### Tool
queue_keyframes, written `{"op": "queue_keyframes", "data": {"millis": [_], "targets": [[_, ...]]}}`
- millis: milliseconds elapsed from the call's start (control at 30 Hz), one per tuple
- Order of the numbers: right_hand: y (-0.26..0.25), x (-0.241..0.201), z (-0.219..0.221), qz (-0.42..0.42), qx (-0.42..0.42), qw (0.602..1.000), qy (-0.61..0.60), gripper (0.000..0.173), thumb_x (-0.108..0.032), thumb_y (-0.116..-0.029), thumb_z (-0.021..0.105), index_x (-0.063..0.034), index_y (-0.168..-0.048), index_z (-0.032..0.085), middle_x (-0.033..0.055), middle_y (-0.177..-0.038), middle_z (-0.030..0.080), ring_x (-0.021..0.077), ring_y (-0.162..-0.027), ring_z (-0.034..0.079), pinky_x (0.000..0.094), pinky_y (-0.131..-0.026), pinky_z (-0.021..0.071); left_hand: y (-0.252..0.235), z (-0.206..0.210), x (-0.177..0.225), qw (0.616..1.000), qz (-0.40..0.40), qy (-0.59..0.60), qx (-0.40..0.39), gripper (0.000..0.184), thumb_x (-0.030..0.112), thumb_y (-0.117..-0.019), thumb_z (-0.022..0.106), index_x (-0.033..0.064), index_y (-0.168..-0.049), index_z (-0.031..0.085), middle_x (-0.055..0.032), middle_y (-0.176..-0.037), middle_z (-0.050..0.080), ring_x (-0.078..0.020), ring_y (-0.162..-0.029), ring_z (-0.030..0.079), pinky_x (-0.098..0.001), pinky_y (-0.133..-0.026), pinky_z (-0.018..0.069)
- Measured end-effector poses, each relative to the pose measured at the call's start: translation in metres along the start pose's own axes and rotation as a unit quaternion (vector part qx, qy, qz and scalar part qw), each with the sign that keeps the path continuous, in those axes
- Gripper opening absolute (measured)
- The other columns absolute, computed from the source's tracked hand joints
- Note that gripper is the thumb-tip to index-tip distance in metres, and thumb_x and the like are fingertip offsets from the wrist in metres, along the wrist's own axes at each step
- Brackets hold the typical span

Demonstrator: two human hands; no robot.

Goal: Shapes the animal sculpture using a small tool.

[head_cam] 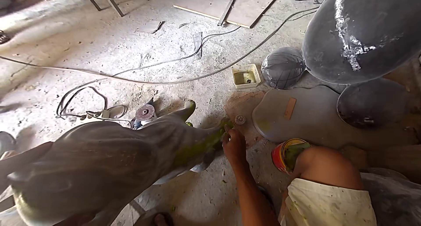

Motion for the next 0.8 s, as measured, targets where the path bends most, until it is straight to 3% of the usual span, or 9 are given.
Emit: {"op": "queue_keyframes", "data": {"millis": [100,200,267,333,500,667,800], "targets": [[-0.008,-0.013,0.001,0.019,-0.075,0.997,0.022,0.041,-0.016,-0.1030,0.053,-0.0193,-0.143,0.063,0.0128,-0.128,0.066,0.0287,-0.116,0.065,0.0474,-0.098,0.0532,0.000,0.000,-0.001,1.000,-0.021,0.002,-0.004,0.024,-0.013,-0.0871,0.069,-0.0248,-0.107,0.063,-0.0389,-0.114,0.065,-0.0300,-0.109,0.063,-0.0232,-0.102,0.0427],[-0.009,-0.015,0.000,0.020,-0.080,0.996,0.018,0.038,-0.014,-0.1018,0.054,-0.0197,-0.137,0.067,0.0149,-0.125,0.066,0.0311,-0.113,0.065,0.0505,-0.093,0.0542,-0.003,0.001,0.002,0.999,-0.040,0.008,0.021,0.030,-0.013,-0.0822,0.075,-0.0253,-0.106,0.062,-0.0373,-0.110,0.066,-0.0286,-0.101,0.064,-0.0255,-0.095,0.0465],[-0.009,-0.010,-0.002,0.015,-0.078,0.997,0.002,0.036,-0.012,-0.1000,0.056,-0.0196,-0.133,0.070,0.0147,-0.123,0.067,0.0305,-0.111,0.066,0.0506,-0.093,0.0544,-0.017,0.007,-0.021,0.997,-0.004,0.072,0.028,0.056,-0.016,-0.0783,0.073,-0.0227,-0.129,0.050,-0.0328,-0.122,0.062,-0.0266,-0.116,0.061,-0.0262,-0.104,0.0437],[-0.008,-0.005,-0.004,0.009,-0.080,0.997,-0.024,0.035,-0.010,-0.0997,0.057,-0.0183,-0.130,0.072,0.0152,-0.122,0.068,0.0303,-0.109,0.067,0.0504,-0.092,0.0554,-0.029,0.010,-0.040,0.991,0.034,0.126,0.034,0.069,-0.019,-0.0746,0.072,-0.0211,-0.138,0.043,-0.0327,-0.129,0.059,-0.0295,-0.127,0.056,-0.0283,-0.110,0.0404],[0.002,0.003,-0.002,0.020,-0.097,0.992,-0.081,0.035,-0.013,-0.1026,0.054,-0.0185,-0.134,0.070,0.0115,-0.122,0.070,0.0251,-0.109,0.067,0.0453,-0.095,0.0545,-0.025,0.009,-0.029,0.989,-0.015,0.143,0.032,0.063,-0.023,-0.0765,0.069,-0.0187,-0.136,0.047,-0.0297,-0.128,0.060,-0.0235,-0.124,0.055,-0.0234,-0.106,0.0406],[0.019,-0.009,-0.006,0.027,-0.097,0.988,-0.116,0.037,-0.012,-0.1008,0.057,-0.0194,-0.135,0.069,0.0119,-0.117,0.068,0.0236,-0.104,0.065,0.0415,-0.090,0.0548,-0.023,0.008,-0.029,0.984,0.012,0.167,0.059,0.056,-0.025,-0.0745,0.068,-0.0208,-0.128,0.051,-0.0290,-0.116,0.063,-0.0226,-0.110,0.061,-0.0232,-0.099,0.0464],[0.033,-0.020,-0.005,0.048,-0.094,0.984,-0.141,0.038,-0.016,-0.0992,0.063,-0.0215,-0.136,0.069,0.0099,-0.111,0.064,0.0190,-0.096,0.064,0.0359,-0.084,0.0563,-0.023,0.009,-0.034,0.984,0.017,0.166,0.060,0.059,-0.023,-0.0753,0.069,-0.0203,-0.131,0.050,-0.0299,-0.120,0.062,-0.0230,-0.113,0.061,-0.0245,-0.101,0.0461]]}}
Point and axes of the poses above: each hand's wrist, its own y-axis away from the middle knuckle, its own z-axis out of the palm, x = y × z, the point moved 3 cm from there along -y, towards the middle knuckle
